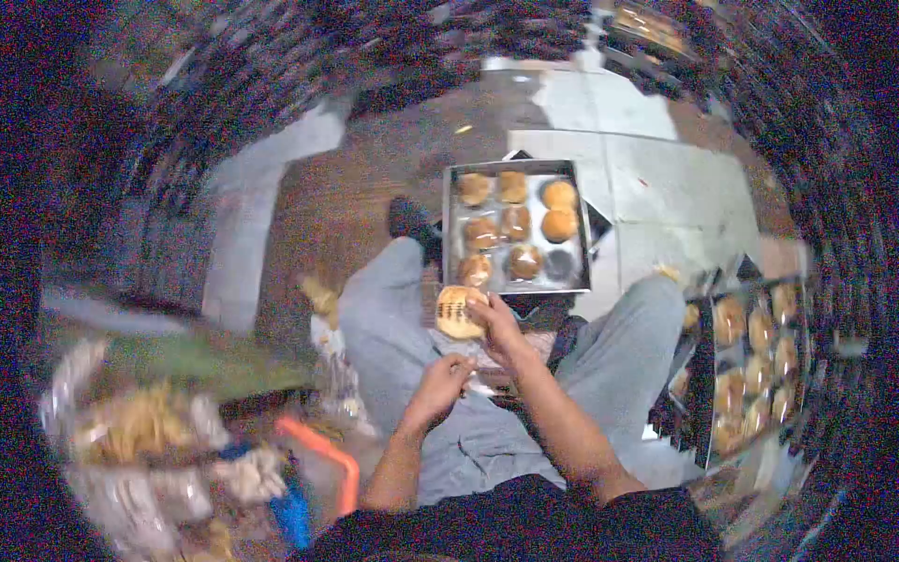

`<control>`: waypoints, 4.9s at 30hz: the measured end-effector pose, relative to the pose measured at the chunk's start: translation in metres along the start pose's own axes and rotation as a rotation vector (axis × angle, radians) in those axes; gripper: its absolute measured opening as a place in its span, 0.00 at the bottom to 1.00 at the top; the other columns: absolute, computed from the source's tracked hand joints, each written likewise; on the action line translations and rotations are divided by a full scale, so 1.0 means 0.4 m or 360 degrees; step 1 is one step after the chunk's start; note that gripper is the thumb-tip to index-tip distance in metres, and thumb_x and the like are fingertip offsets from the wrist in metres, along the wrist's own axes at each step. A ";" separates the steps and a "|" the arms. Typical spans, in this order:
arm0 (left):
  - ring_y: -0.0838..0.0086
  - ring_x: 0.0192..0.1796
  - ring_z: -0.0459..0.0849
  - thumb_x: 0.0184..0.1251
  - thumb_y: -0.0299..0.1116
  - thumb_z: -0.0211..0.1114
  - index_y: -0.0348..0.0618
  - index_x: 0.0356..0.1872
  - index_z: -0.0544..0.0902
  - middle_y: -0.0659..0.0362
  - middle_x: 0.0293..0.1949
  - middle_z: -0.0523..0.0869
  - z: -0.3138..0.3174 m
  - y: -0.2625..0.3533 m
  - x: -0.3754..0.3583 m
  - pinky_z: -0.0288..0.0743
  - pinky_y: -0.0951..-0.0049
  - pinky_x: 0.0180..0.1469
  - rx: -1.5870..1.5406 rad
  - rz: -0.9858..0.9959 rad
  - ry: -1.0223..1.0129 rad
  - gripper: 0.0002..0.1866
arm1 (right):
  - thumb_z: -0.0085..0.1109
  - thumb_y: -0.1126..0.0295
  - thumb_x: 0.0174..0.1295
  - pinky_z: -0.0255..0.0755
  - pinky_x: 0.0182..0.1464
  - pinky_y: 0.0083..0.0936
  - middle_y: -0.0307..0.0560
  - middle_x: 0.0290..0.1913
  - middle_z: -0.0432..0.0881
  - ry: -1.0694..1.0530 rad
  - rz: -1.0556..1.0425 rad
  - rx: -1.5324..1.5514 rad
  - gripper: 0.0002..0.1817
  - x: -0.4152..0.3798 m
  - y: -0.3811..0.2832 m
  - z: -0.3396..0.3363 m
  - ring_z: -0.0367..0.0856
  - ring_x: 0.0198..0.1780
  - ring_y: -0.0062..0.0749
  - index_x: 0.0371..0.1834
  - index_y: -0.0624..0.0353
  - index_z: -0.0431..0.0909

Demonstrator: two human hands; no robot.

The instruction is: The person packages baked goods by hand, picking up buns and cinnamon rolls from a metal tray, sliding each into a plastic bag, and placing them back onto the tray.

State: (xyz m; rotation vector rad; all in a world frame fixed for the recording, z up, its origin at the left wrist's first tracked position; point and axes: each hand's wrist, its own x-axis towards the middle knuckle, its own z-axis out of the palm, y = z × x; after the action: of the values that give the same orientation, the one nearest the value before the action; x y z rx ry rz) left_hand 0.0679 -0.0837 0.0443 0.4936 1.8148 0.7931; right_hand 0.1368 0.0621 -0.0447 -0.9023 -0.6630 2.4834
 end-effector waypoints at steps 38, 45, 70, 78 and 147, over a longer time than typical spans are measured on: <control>0.61 0.50 0.86 0.57 0.33 0.75 0.44 0.46 0.87 0.53 0.40 0.90 -0.042 0.148 0.080 0.67 0.57 0.67 0.0959 0.1066 -0.0001 0.15 | 0.68 0.66 0.59 0.78 0.49 0.48 0.62 0.43 0.85 -0.0366 -0.0986 -0.2220 0.13 -0.317 -0.333 0.065 0.85 0.47 0.61 0.41 0.64 0.86; 0.58 0.58 0.82 0.58 0.30 0.74 0.48 0.56 0.84 0.56 0.54 0.87 -0.069 0.218 0.073 0.67 0.53 0.67 0.1362 0.1715 -0.0015 0.22 | 0.67 0.63 0.61 0.79 0.56 0.48 0.64 0.55 0.83 -0.0584 -0.1170 -0.2144 0.28 -0.338 -0.262 0.048 0.83 0.54 0.61 0.63 0.64 0.74; 0.57 0.67 0.79 0.84 0.49 0.50 0.41 0.74 0.67 0.45 0.68 0.77 -0.330 0.195 0.365 0.78 0.60 0.58 -0.1714 0.0701 0.0426 0.28 | 0.57 0.53 0.70 0.75 0.59 0.55 0.71 0.59 0.76 0.1119 -0.0349 -0.2768 0.28 0.476 -0.293 -0.307 0.79 0.59 0.65 0.58 0.72 0.73; 0.53 0.58 0.85 0.82 0.49 0.50 0.34 0.76 0.62 0.41 0.70 0.75 -0.324 0.177 0.385 0.85 0.63 0.48 -0.1583 0.0517 0.0245 0.34 | 0.57 0.51 0.66 0.79 0.59 0.47 0.69 0.52 0.86 0.1583 0.0105 -0.2155 0.26 0.703 -0.393 -0.564 0.86 0.58 0.56 0.44 0.70 0.85; 0.46 0.63 0.83 0.81 0.53 0.49 0.43 0.67 0.73 0.47 0.62 0.83 -0.161 0.096 0.128 0.76 0.38 0.65 -0.2288 0.1016 0.0230 0.27 | 0.61 0.72 0.70 0.79 0.59 0.31 0.47 0.51 0.87 -0.0146 -0.0438 -0.1540 0.18 -0.361 -0.288 0.183 0.87 0.52 0.33 0.61 0.64 0.81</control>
State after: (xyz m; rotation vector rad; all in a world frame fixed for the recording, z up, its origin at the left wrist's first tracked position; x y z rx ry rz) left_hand -0.0122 -0.0417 0.0534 0.0084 0.7595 2.2886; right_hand 0.2136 0.0575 0.1384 -0.8939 -1.9478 1.9001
